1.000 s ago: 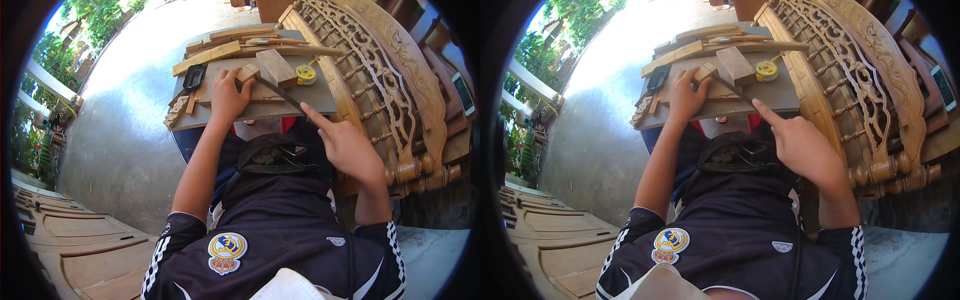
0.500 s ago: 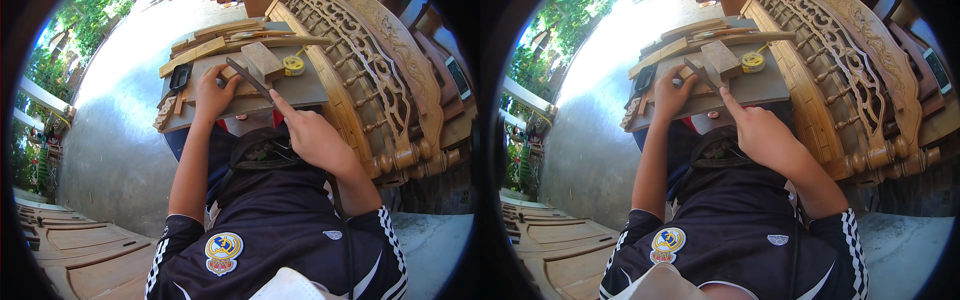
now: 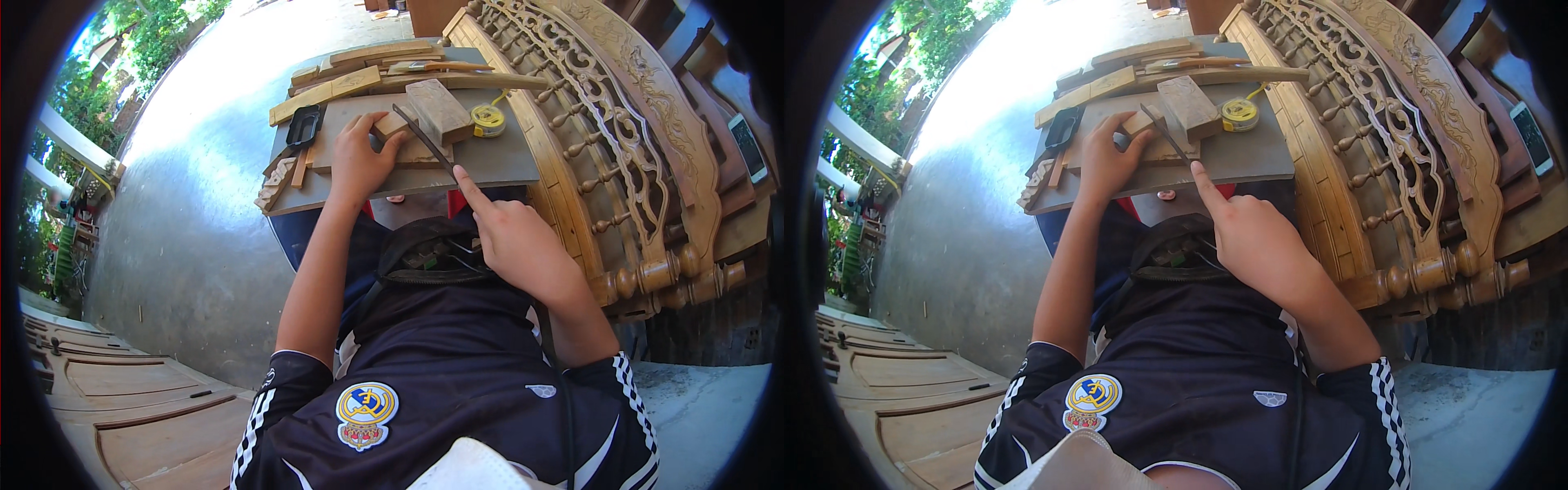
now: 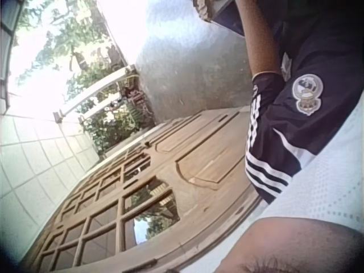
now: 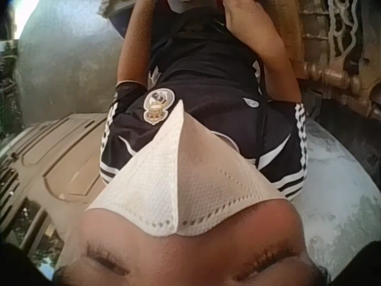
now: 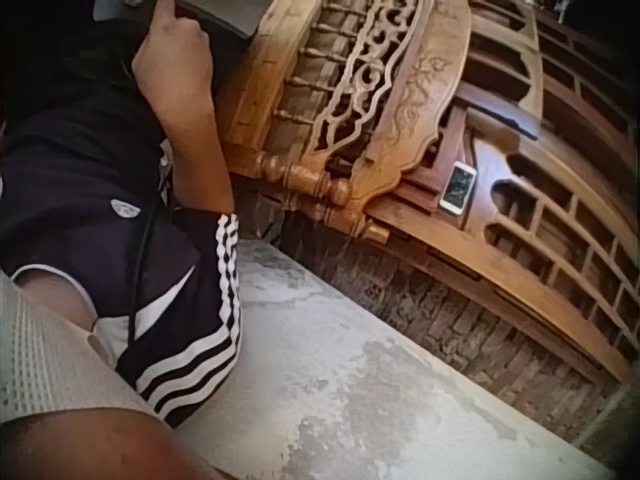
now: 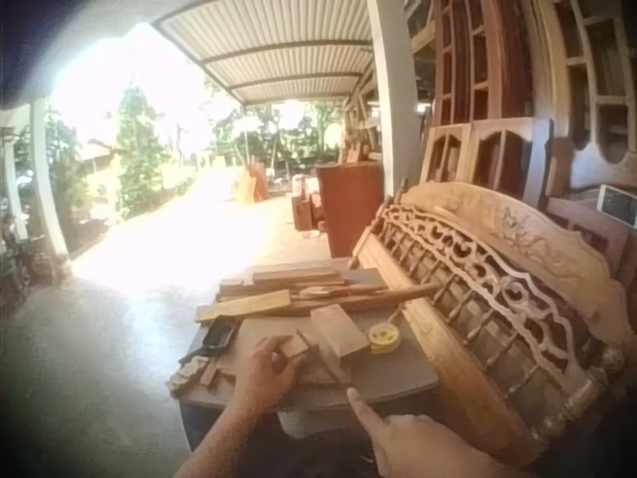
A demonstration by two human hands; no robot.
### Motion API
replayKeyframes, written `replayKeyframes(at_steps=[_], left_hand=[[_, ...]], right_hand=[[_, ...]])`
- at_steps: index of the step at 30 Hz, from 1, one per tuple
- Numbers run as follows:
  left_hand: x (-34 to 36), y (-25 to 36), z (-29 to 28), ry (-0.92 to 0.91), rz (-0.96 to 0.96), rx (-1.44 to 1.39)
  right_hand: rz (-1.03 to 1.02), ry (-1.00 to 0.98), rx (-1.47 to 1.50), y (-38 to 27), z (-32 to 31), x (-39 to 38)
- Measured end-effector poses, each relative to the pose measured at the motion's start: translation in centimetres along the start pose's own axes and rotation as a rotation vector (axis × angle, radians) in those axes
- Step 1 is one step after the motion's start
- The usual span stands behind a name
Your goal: Using a chisel and mallet to carve and fit wooden components in a workshop environment.
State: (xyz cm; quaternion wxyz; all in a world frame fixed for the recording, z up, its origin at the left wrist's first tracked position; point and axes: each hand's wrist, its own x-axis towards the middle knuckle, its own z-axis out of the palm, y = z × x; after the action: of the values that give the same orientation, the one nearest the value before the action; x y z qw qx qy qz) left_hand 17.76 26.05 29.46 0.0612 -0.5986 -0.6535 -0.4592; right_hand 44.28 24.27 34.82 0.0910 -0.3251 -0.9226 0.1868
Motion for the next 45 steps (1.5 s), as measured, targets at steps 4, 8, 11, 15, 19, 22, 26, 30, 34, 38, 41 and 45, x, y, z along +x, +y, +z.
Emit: replayKeyframes(at_steps=[4,8,11,15,19,22,26,30,34,38,41,45], left_hand=[[0.3,0.2,0.2,-0.038,0.011,-0.049],[0.1,0.2,0.2,-0.021,-0.008,-0.034],[-0.3,0.4,0.3,0.007,-0.011,0.012],[-0.8,0.5,0.6,0.032,-0.021,0.067],[-0.8,0.1,0.4,0.045,-0.005,0.067],[-0.5,-0.1,0.0,0.032,0.008,0.053],[-0.1,0.6,0.3,-0.04,0.041,0.014],[-0.1,0.9,0.6,-0.023,-0.023,0.027],[-0.4,0.6,1.0,0.018,0.009,0.058],[-0.7,0.6,1.2,0.045,-0.042,0.082],[-0.7,-0.1,0.7,0.045,0.031,0.055],[-0.3,0.2,0.4,-0.009,0.058,0.016]], right_hand=[[-0.043,0.122,-0.019,0.6,0.7,3.2],[-0.011,0.044,-0.007,-0.6,-0.1,5.5],[-0.008,0.073,-0.002,0.2,0.8,4.9],[0.012,0.031,0.035,0.1,-0.5,0.8],[-0.005,0.034,0.049,0.0,-1.7,-1.0],[-0.01,0.027,0.063,0.1,-1.7,0.4],[-0.08,0.169,0.095,1.1,0.4,5.3],[-0.038,0.179,0.104,0.8,1.2,6.8],[0.023,0.127,0.09,0.6,0.8,4.1],[0.029,0.12,0.143,0.6,-0.7,-0.3],[0.086,0.006,0.116,-0.3,-2.4,-0.8],[0.045,-0.003,0.04,0.1,-1.1,3.7]])
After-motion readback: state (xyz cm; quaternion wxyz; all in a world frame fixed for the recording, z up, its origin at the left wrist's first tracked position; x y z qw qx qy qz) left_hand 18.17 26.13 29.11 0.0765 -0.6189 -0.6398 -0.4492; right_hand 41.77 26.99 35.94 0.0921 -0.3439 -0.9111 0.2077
